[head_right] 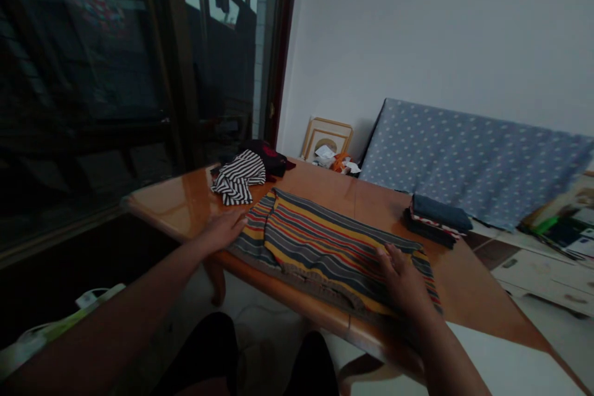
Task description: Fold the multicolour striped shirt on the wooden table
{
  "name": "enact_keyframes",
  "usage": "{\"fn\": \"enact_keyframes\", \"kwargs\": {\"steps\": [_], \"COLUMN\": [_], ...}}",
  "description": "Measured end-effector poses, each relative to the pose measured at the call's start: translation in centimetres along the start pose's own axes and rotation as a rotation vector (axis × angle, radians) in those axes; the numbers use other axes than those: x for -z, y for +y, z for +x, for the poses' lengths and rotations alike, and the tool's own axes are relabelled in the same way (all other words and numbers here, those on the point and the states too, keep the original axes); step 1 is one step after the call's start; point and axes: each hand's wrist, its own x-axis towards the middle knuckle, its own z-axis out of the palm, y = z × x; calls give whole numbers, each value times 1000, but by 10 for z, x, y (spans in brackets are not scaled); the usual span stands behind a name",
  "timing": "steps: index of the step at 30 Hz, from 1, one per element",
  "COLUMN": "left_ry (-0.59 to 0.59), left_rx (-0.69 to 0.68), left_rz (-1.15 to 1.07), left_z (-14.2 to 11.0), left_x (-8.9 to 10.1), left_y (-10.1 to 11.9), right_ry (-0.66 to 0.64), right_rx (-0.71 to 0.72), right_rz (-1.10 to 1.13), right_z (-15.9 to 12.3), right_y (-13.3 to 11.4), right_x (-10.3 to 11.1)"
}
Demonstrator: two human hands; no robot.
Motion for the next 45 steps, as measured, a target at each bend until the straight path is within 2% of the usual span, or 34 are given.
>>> {"fn": "enact_keyframes", "kwargs": {"steps": [2,5,9,13,16,18,21,26,30,34,40,45], "left_ry": [-35,-85,-31,126,168,162,149,136,141,133,147,116], "left_rx": [-3,31,45,-157,-377,-496,-591,-605,-626,-612,-563,-599], "left_rz": [39,73,101,4,-159,-231,-250,-222,-208,-222,-307,-306], "left_z": [-15,-21,-19,-29,-42,-50,-58,-61,-59,-56,-47,-53], "left_x": [-3,-3,4,12,10,5,-5,-17,-17,-15,-4,-4], "left_y": [-2,-6,-8,10,36,55,77,96,105,110,118,112], "right_ry": [38,74,163,324,365,369,359,246,169,164,207,171], "right_rx": [-17,-26,-74,-147,-179,-156,-27,252,364,385,354,325], "right_rz": [60,133,137,112,68,43,2,-74,-160,-169,-133,-125], "right_z": [-20,-42,-61,-83,-99,-105,-109,-110,-108,-102,-92,-101], "right_y": [-3,-2,13,22,18,12,3,-13,-28,-39,-46,-43], "right_x": [1,1,4,12,17,17,14,4,-6,-10,2,7]}}
